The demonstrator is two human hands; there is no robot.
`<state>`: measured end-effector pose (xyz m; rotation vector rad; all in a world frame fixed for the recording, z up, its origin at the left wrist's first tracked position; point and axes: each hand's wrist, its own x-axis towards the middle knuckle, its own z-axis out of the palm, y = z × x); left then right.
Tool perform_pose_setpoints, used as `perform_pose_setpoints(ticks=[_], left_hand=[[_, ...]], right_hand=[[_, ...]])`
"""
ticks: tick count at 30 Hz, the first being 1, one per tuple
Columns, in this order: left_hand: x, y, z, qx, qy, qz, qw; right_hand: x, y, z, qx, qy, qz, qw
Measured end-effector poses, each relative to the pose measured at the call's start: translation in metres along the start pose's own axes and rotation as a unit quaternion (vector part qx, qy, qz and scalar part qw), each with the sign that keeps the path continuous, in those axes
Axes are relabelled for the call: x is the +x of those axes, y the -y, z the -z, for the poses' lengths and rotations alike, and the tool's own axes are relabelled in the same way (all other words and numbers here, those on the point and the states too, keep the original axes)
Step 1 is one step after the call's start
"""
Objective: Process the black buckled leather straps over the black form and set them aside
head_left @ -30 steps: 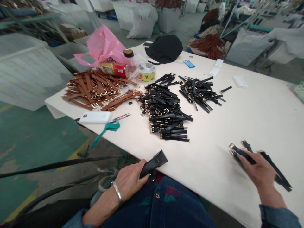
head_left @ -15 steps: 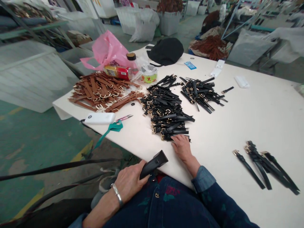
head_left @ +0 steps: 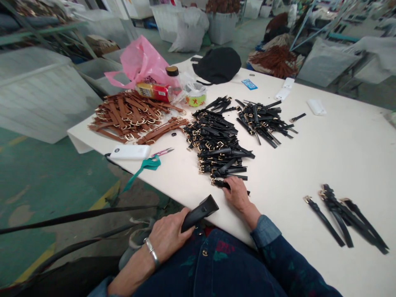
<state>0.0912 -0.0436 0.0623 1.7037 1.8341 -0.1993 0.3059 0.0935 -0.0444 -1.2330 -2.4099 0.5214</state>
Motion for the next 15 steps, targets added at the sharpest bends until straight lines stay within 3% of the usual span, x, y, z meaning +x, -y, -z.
perform_pose_setpoints(ticks=[4,9,15], left_hand=[[0.002,0.001,0.003,0.001,0.007,0.009,1.0],[0.005,0.002,0.003,0.002,0.001,0.001,1.0],[0.01,-0.007,0.008,0.021,0.034,0.012,0.999]], right_hand=[[-0.017,-0.003,0.001,0.029,-0.001,-0.016,0.999],[-0.043,0.0,0.008,0.046,0.025,0.023,0.998],[-0.062,0.009,0.008,0.088,-0.006,0.011,0.996]])
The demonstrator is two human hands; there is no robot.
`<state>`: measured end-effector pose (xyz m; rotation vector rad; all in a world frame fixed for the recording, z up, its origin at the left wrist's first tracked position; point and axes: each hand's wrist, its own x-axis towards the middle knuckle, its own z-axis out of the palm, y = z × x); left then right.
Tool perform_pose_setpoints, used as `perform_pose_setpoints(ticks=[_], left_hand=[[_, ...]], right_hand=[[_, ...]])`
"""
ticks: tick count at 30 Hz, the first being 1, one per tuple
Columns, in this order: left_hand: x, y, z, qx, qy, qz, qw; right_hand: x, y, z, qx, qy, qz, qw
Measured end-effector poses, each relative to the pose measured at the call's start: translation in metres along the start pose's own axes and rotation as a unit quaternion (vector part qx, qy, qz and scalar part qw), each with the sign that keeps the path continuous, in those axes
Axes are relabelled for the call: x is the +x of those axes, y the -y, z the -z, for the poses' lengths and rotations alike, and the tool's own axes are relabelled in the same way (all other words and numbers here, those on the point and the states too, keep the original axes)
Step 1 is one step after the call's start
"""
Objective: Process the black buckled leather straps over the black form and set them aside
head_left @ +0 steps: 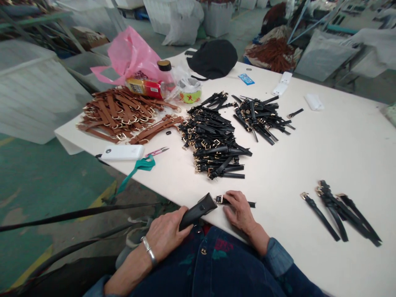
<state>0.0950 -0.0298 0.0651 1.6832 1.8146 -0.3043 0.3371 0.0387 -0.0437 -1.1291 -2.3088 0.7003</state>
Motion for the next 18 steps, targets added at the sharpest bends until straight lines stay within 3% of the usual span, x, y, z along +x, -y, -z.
perform_pose_setpoints(ticks=[6,14,18], left_hand=[[0.004,-0.002,0.003,-0.004,-0.003,-0.005,1.0],[0.002,0.004,0.003,-0.002,-0.004,0.012,1.0],[0.002,0.002,0.006,0.003,-0.004,0.007,1.0]], right_hand=[[0.002,0.007,-0.008,0.027,-0.009,-0.011,1.0],[0.009,0.014,-0.007,-0.014,0.061,0.011,0.998],[0.009,0.008,-0.008,0.024,0.035,-0.002,0.999]])
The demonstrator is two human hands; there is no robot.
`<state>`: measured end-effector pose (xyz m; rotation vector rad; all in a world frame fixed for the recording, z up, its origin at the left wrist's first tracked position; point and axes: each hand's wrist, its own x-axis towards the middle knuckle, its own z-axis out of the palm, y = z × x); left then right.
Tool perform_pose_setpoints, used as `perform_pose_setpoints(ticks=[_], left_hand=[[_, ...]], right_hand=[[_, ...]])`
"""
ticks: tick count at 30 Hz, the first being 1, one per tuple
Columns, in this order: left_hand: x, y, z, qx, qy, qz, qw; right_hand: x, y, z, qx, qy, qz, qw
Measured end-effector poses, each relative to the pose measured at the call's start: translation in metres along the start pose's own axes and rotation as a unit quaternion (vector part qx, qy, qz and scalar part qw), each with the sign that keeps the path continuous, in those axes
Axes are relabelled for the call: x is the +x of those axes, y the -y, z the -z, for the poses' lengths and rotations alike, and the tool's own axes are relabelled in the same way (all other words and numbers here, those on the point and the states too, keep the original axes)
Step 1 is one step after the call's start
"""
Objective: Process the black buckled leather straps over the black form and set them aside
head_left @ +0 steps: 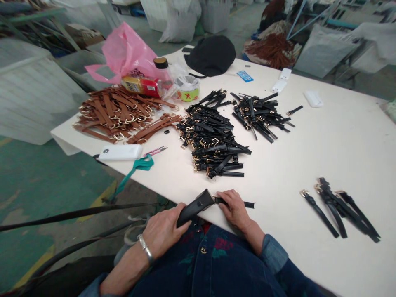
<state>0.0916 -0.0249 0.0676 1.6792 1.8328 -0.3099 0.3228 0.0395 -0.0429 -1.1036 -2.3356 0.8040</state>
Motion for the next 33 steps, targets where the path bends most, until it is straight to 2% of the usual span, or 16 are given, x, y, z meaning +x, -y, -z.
perform_pose_setpoints(ticks=[5,8,14,21,33], left_hand=[[0.011,-0.009,-0.005,0.034,-0.003,-0.044,0.998],[0.019,-0.014,-0.01,0.054,0.003,-0.042,0.998],[0.025,-0.017,-0.009,0.064,0.017,-0.043,0.997],[0.024,-0.017,-0.009,0.064,0.014,-0.046,0.997],[0.024,-0.018,-0.01,0.068,-0.01,-0.051,0.996]], right_hand=[[-0.006,-0.01,-0.003,0.05,-0.04,0.002,0.998],[-0.008,-0.013,-0.002,0.047,-0.057,-0.011,0.997],[-0.009,-0.014,0.006,0.068,-0.031,-0.016,0.997],[-0.009,-0.011,0.005,0.07,-0.048,-0.024,0.996],[-0.008,-0.014,0.002,0.067,-0.052,0.016,0.996]])
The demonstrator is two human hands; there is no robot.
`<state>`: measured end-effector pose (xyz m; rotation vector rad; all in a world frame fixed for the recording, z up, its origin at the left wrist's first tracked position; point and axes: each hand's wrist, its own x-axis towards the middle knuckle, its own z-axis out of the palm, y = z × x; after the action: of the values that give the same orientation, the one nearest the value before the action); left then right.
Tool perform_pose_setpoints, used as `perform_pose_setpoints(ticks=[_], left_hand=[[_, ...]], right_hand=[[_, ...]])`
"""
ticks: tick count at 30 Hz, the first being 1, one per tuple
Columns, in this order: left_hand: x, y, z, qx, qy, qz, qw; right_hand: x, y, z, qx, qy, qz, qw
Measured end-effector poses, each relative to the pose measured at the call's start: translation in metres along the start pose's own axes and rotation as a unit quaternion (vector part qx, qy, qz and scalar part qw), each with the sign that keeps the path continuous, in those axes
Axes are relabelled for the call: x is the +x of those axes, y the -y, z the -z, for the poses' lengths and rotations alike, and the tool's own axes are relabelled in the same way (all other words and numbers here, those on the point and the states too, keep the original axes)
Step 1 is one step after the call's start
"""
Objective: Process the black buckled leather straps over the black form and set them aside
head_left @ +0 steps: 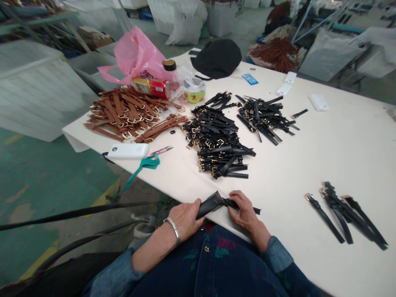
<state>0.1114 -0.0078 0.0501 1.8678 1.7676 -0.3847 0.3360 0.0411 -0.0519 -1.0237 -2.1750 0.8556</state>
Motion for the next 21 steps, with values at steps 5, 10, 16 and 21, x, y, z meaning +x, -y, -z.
perform_pose_setpoints(ticks=[5,10,16,21], left_hand=[[0.0,0.001,-0.004,0.002,-0.004,-0.002,1.0],[-0.001,-0.002,-0.002,0.003,0.0,-0.001,1.0],[-0.002,-0.005,0.001,0.004,0.01,0.012,1.0],[-0.003,-0.006,0.0,0.004,-0.001,0.013,1.0]], right_hand=[[-0.004,-0.003,0.002,-0.004,0.007,0.005,1.0],[-0.002,-0.006,0.007,0.008,0.036,0.009,0.999],[0.006,0.0,0.016,0.006,0.083,0.02,0.996],[-0.002,-0.001,0.03,-0.051,0.08,-0.008,0.995]])
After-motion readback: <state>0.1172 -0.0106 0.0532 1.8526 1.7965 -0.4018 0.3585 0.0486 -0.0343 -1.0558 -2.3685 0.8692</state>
